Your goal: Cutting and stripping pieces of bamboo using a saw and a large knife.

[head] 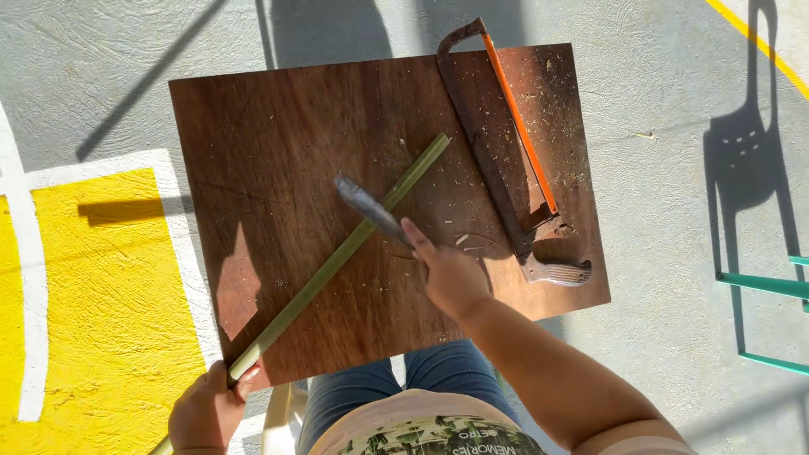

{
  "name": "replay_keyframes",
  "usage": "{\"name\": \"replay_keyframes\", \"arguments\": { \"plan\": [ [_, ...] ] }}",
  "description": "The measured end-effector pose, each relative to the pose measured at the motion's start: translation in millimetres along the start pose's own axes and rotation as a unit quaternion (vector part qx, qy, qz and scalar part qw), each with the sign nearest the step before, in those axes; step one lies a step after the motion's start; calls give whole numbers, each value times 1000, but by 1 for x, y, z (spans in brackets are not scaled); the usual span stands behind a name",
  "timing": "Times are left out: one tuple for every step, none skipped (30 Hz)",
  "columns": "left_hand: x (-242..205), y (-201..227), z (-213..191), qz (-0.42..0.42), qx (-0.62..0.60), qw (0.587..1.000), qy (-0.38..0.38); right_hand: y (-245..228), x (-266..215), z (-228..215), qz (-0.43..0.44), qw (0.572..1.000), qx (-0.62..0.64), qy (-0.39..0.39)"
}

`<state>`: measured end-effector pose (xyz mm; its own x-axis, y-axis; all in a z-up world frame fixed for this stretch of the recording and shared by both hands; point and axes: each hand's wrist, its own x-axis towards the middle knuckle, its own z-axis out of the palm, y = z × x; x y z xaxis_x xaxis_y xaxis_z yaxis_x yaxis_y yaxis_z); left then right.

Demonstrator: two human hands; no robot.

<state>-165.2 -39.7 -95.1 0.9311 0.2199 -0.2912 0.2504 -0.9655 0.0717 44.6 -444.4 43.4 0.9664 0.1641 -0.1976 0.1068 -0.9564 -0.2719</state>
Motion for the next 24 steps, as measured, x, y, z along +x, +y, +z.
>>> {"name": "replay_keyframes", "arguments": {
  "plan": [
    [-2,-1,1,5,-6,1000,6,-3,-7,2,-14,999,-28,-23],
    [-1,-4,3,8,-12,1000,16,-8,-9,6,-32,997,-55,-43],
    [2,-5,1,8,-10,1000,18,-6,10,-4,-32,997,-53,-42],
    [2,-4,0,17,-23,999,28,0,27,-15,45,997,-59,-20],
    [2,-1,0,26,-36,998,38,6,44,-27,121,991,-64,3],
    [-7,-4,-5,27,-33,999,27,-4,36,-27,126,990,-63,-8],
    [-14,-6,-10,26,-25,999,11,-14,29,-27,134,989,-44,-39],
    [3,-1,-12,31,-22,999,10,-21,37,-33,141,988,-29,-53],
    [9,0,-12,37,-24,999,14,-16,26,-14,145,988,-30,-46],
    [7,2,-11,34,-45,998,19,-10,13,3,36,998,-41,11],
    [4,4,-8,31,-65,997,24,-4,-1,22,-75,994,-52,67],
    [4,1,-11,29,-63,997,18,-12,13,4,-74,994,-50,60],
    [3,-1,-14,31,-56,998,6,-19,27,-13,32,998,-53,1],
    [4,2,-17,32,-50,998,-3,-23,44,-33,135,988,-57,-57],
    [0,1,-14,28,-49,998,-7,-14,47,-26,133,988,-57,-61],
    [1,-3,-12,44,-42,998,17,-7,51,-17,128,991,-37,-2],
    [1,-6,-11,59,-35,997,40,-1,56,-10,123,991,-17,58],
    [4,-3,-14,61,-37,997,43,-8,42,-4,124,990,-18,61],
    [6,-1,-16,56,-38,997,32,-15,27,3,103,994,-14,21],
    [2,1,-15,49,-41,998,19,-23,8,12,82,996,-11,-24],
    [5,3,-18,48,-45,998,19,-22,18,3,81,996,-15,-24],
    [5,1,-21,51,-54,997,24,-23,23,-4,77,994,-52,-48],
    [5,1,-24,53,-63,996,29,-22,28,-10,74,991,-88,-73],
    [1,2,-23,55,-63,996,26,-15,40,-13,76,990,-88,-75]
  ]
}}
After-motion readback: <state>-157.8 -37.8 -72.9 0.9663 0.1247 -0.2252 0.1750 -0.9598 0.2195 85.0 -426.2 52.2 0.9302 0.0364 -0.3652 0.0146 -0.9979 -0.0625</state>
